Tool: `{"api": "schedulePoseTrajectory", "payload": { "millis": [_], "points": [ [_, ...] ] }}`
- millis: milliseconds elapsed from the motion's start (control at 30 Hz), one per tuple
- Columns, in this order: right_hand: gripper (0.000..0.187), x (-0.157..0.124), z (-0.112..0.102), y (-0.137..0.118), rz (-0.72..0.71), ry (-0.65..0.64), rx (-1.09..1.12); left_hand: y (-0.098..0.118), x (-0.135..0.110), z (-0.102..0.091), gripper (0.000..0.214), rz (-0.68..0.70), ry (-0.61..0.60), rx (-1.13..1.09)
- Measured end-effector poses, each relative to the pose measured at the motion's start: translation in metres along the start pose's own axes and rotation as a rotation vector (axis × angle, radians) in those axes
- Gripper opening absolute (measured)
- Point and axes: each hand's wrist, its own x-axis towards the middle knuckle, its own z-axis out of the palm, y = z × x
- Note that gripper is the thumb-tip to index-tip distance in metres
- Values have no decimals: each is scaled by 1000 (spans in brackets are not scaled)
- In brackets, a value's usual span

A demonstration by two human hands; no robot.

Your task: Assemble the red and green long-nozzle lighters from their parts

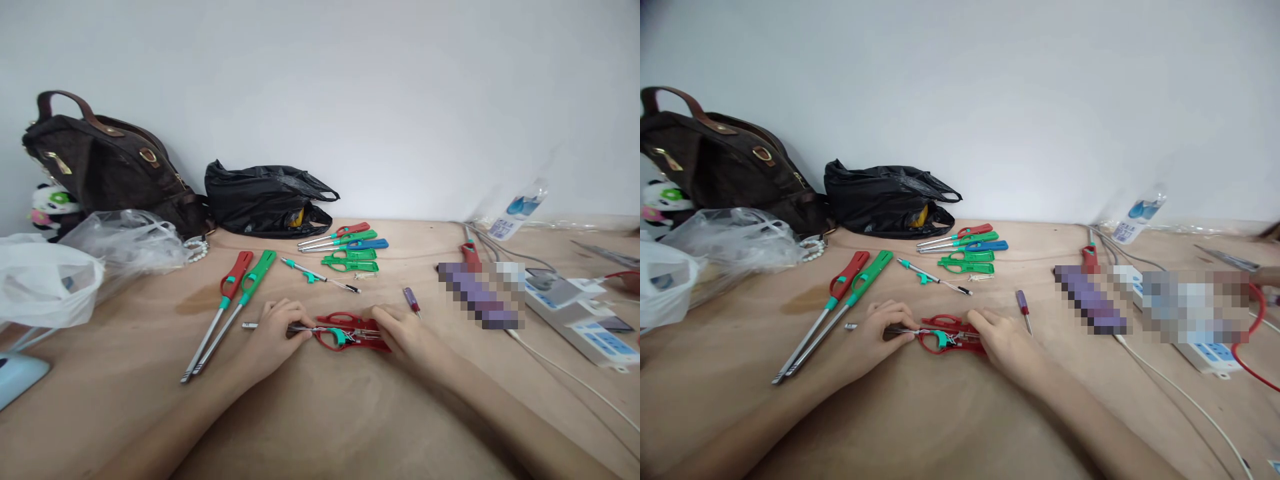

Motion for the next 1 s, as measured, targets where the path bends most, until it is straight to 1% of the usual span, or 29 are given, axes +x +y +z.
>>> {"api": "schedulePoseTrajectory", "payload": {
  "millis": [167, 233, 367, 433, 500, 600, 667, 733, 900, 1000],
  "points": [
    [34, 0, 0, -1, -1, -36, 96, 1, -1, 0, 8, -17, 1, -26],
    [35, 1, -3, -3, 12, -68, 153, 0, -1, 0, 7, -16, 1, -38],
    [45, 1, -8, -8, 60, -148, 269, -2, -1, 2, 6, -12, 12, -38],
    [43, 1, -8, -12, 77, -176, 285, -3, 0, 3, 6, -5, 19, -25],
    [33, 2, -7, -15, 69, -178, 273, -4, 1, 4, 5, 5, 25, -19],
    [14, 3, -3, -18, 8, -163, 205, -3, 1, 3, 5, 10, 23, -19],
    [6, 4, 0, -17, -42, -148, 139, -3, 0, 2, 4, 12, 13, -16],
    [8, 4, 5, -15, -91, -111, 72, -3, 0, 1, 3, 19, 7, -11],
    [28, 2, 18, -7, -249, 37, -70, -4, 0, 1, 2, 40, 5, -20],
    [33, 0, 21, -5, -297, 73, -132, -4, 0, 0, 5, 42, -4, -17]
  ]
}}
